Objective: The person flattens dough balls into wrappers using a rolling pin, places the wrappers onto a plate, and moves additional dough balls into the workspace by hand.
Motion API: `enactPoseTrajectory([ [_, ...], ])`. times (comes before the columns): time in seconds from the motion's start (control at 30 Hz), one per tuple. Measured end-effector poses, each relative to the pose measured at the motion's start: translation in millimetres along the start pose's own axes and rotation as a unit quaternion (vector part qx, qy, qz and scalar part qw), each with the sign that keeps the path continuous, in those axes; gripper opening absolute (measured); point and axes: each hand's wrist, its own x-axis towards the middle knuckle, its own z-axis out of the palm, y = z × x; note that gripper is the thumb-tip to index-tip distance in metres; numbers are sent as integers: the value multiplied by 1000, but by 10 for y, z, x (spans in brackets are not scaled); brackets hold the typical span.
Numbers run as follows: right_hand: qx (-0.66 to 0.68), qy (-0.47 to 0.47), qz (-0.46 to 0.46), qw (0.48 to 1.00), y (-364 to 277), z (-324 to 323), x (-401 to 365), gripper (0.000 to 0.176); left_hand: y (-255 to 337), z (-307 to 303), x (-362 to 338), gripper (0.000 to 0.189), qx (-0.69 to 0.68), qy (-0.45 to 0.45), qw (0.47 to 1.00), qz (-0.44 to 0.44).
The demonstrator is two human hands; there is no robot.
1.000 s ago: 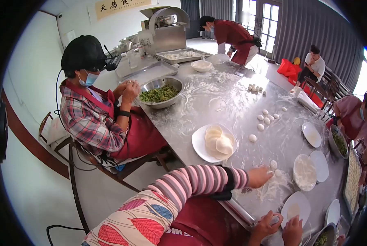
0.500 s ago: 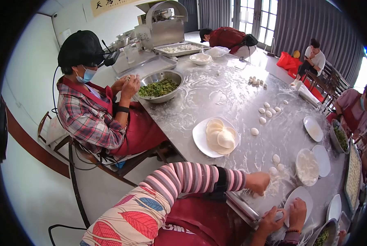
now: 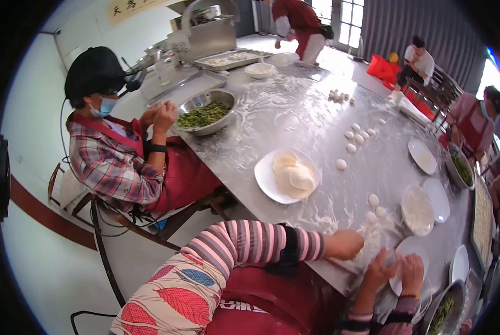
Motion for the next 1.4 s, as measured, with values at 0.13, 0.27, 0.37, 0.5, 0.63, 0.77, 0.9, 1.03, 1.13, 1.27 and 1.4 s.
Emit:
enactPoseTrajectory([
  [0.13, 358, -62, 375, 853, -12, 136, -19, 18, 17, -175, 143, 12, 32, -69, 997, 10],
  [0.27, 291, -74, 293, 908, -176, -388, -181, 23, -151, -185, 53, 14, 29, -131, 991, 1],
  [0.37, 163, 66, 200, 964, -41, 228, -122, 27, -138, -154, 21, 14, -8, -123, 992, 0],
  [0.5, 282, -20, 228, 932, -99, 216, 253, 15, -96, -256, 230, 17, -1, -161, 987, -8],
  [0.63, 380, 3, 357, 853, -221, -310, -111, 24, -171, -365, 57, 16, -46, -157, 987, -14],
  [0.77, 339, 16, 336, 879, -225, -109, 160, 23, -179, -371, 90, 17, -78, -191, 978, -28],
  [0.9, 355, 12, 343, 870, -205, 168, 498, 22, -81, -346, 209, 17, -5, -120, 993, 2],
  [1.03, 294, 12, 290, 910, -224, -296, 83, 21, -162, -422, 114, 18, -9, -163, 987, 1],
  [1.13, 360, -10, 338, 869, -325, -592, -264, 21, -144, -413, 187, 18, -67, -133, 989, -26],
  [1.27, 418, -4, 398, 816, -333, -575, -306, 21, 9, -301, 364, 17, -48, -90, 994, -37],
  [1.4, 423, -15, 389, 818, -297, -561, -162, 20, 54, -408, 240, 16, 66, -91, 991, -76],
])
